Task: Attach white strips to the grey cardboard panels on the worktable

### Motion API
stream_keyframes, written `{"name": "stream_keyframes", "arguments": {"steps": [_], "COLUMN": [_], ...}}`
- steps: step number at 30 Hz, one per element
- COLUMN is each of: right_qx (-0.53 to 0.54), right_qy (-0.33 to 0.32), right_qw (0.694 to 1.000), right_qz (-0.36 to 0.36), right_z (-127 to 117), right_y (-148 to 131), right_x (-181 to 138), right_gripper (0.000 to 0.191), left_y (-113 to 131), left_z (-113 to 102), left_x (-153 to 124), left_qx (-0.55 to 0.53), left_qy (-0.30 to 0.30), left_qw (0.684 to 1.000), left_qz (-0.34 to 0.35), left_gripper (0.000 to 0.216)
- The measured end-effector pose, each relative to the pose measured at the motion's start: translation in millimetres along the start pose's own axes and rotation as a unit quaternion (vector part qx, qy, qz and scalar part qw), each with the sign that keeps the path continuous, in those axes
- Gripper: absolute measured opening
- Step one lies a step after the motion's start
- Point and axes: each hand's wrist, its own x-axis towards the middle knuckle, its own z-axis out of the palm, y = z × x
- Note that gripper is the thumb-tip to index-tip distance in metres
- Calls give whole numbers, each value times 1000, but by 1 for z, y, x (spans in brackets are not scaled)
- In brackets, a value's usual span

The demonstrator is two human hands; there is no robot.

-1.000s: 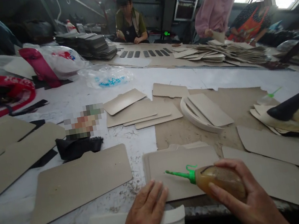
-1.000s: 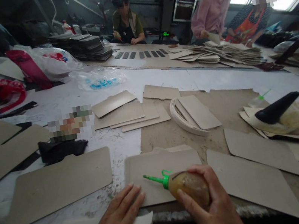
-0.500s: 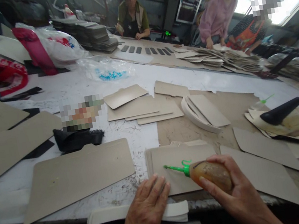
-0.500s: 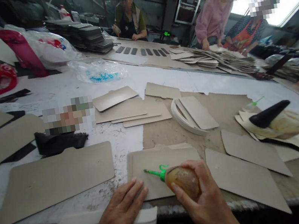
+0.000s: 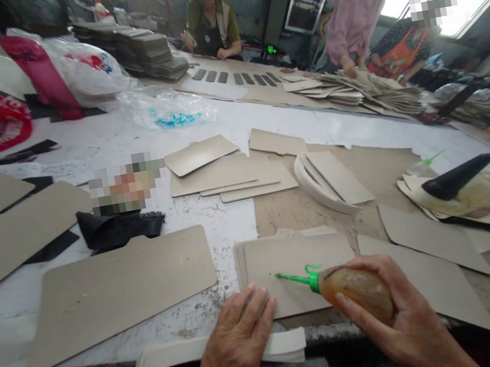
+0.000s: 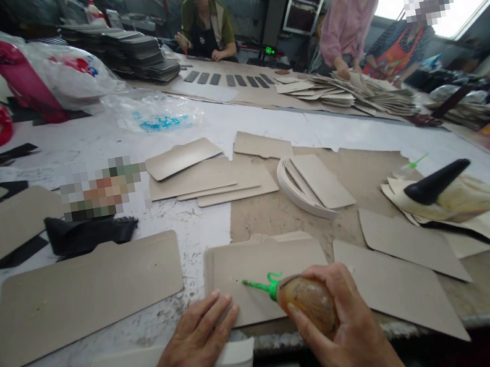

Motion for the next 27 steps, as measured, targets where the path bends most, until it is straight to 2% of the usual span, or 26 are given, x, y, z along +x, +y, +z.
{"name": "stream_keyframes", "arguments": {"steps": [5,14,16,18,20,22,27], "right_qx": [8,43,57,64,64,63,15], "right_qy": [9,-12,2,21,43,73,146], "right_qw": [1000,998,998,994,981,967,952], "right_qz": [-23,-44,2,86,177,237,270], "right_z": [6,11,5,-5,-19,-32,-52], "right_y": [-1,-12,-10,-2,11,25,48], "right_x": [5,6,0,-9,-19,-29,-43], "right_gripper": [27,23,25,30,37,41,45], "left_y": [0,0,-1,-1,-1,-1,-4], "left_z": [6,5,3,4,6,8,7], "left_x": [-7,-6,-4,-4,-6,-9,-10], "left_qx": [-8,-3,1,-1,-10,-21,-35], "left_qy": [-24,-8,-5,-6,-11,-14,-43], "left_qw": [1000,1000,1000,1000,1000,1000,998], "left_qz": [-9,-7,4,9,4,-1,-8], "left_gripper": [46,48,49,50,52,57,66]}}
